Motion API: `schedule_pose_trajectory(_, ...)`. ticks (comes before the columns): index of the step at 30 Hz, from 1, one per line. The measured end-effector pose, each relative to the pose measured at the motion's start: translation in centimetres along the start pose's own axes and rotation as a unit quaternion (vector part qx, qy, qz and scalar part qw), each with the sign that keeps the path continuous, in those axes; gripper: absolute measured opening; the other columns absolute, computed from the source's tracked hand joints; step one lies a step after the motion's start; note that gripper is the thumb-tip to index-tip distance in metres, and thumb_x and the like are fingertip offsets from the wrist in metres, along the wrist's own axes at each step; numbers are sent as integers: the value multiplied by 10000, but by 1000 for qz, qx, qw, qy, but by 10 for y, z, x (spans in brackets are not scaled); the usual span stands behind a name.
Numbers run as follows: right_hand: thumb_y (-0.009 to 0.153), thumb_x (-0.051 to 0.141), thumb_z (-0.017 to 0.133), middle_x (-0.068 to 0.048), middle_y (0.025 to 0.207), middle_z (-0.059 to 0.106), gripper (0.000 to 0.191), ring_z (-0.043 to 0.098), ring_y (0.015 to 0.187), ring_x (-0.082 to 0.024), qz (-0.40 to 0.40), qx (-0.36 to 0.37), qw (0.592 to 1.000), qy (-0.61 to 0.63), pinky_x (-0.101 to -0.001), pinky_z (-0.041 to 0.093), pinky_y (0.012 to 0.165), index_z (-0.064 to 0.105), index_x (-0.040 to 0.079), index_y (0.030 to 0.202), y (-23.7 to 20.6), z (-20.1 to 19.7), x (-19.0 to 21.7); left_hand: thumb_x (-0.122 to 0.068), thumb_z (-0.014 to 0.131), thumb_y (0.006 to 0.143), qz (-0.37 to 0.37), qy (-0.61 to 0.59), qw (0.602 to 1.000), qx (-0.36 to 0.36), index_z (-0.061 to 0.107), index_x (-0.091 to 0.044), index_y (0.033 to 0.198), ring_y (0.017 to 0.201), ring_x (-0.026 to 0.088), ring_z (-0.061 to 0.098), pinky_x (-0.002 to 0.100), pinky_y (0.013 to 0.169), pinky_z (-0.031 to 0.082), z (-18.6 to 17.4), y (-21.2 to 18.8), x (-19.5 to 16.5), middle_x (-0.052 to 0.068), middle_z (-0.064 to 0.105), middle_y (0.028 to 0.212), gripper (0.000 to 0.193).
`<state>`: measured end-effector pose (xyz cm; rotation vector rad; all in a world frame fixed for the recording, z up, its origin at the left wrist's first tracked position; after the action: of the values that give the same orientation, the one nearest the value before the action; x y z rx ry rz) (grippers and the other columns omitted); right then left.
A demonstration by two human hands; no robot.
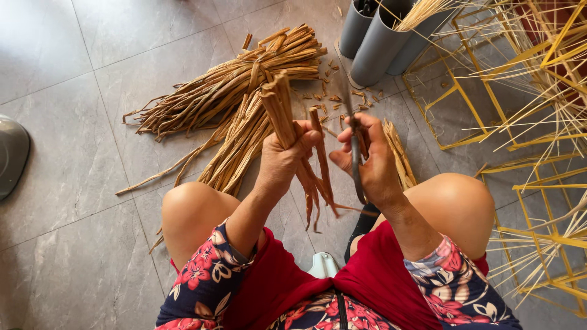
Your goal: The person sits on the floor and uses shears to trim the ends of dried plant stems. They repeatedly pick up bundles, cut the tips, and place the trimmed pieces aside.
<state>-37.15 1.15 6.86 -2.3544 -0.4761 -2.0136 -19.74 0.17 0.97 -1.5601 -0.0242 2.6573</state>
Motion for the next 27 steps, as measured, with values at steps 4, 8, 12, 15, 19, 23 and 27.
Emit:
schedule_pose_trajectory(4,785,236,894,-50,1098,679,720,656,976,-156,-27,10,979,-199,-302,501,809,512,76,1373,-5,8,7,-152,774,946,2,-17,1000,-10,762,-60,1083,737,71,575,223,660,482,-4,0,-4,-21,683,842,165)
schedule_pose_trajectory(8,759,275,912,-62,1011,677,704,654,881,-160,-43,9,965,-257,-301,526,754,556,76,1333,-8,15,17,-152,781,934,-9,-27,999,-16,753,-58,1054,734,78,587,232,659,494,-4,0,-1,-19,673,820,156)
schedule_pose_trajectory(12,755,302,905,-49,952,669,669,624,751,-151,-44,-13,959,-280,-289,539,669,591,73,1300,-7,17,25,-148,781,939,5,-21,1000,-11,734,-63,1008,726,83,582,234,645,478,-3,2,-2,-14,649,789,119)
schedule_pose_trajectory(15,757,352,911,-32,879,648,675,595,674,-143,-33,-20,957,-287,-293,520,610,604,69,1287,-7,19,26,-147,776,949,4,-31,999,-11,729,-60,989,725,87,576,238,640,468,-3,2,-2,-11,640,785,107)
schedule_pose_trajectory(19,743,395,910,-33,819,616,693,564,616,-144,-36,-28,954,-295,-307,497,563,617,58,1273,-9,20,24,-152,773,947,-4,-41,999,-16,737,-60,991,714,88,575,241,631,469,-3,1,0,-9,645,776,108)
schedule_pose_trajectory(23,767,408,904,-56,742,598,677,578,627,-157,-48,-25,956,-289,-321,499,586,630,41,1265,-10,21,21,-150,777,948,-5,-68,998,-12,735,-58,990,731,88,585,242,659,482,-1,1,1,-8,661,798,110)
schedule_pose_trajectory(27,808,386,882,-56,778,669,628,653,673,-138,-60,-34,966,-249,-295,537,623,644,39,1273,-12,21,21,-149,786,936,-3,-75,997,-14,728,-62,984,731,95,601,250,661,494,0,1,3,-3,670,798,115)
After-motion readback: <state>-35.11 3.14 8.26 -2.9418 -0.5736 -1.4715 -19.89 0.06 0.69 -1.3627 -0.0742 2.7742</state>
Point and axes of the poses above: each hand's wrist, its own y-axis towards the middle knuckle, its own z-axis out of the palm, x = y × z, the point moved 7 cm from there along y, towards the middle knuckle
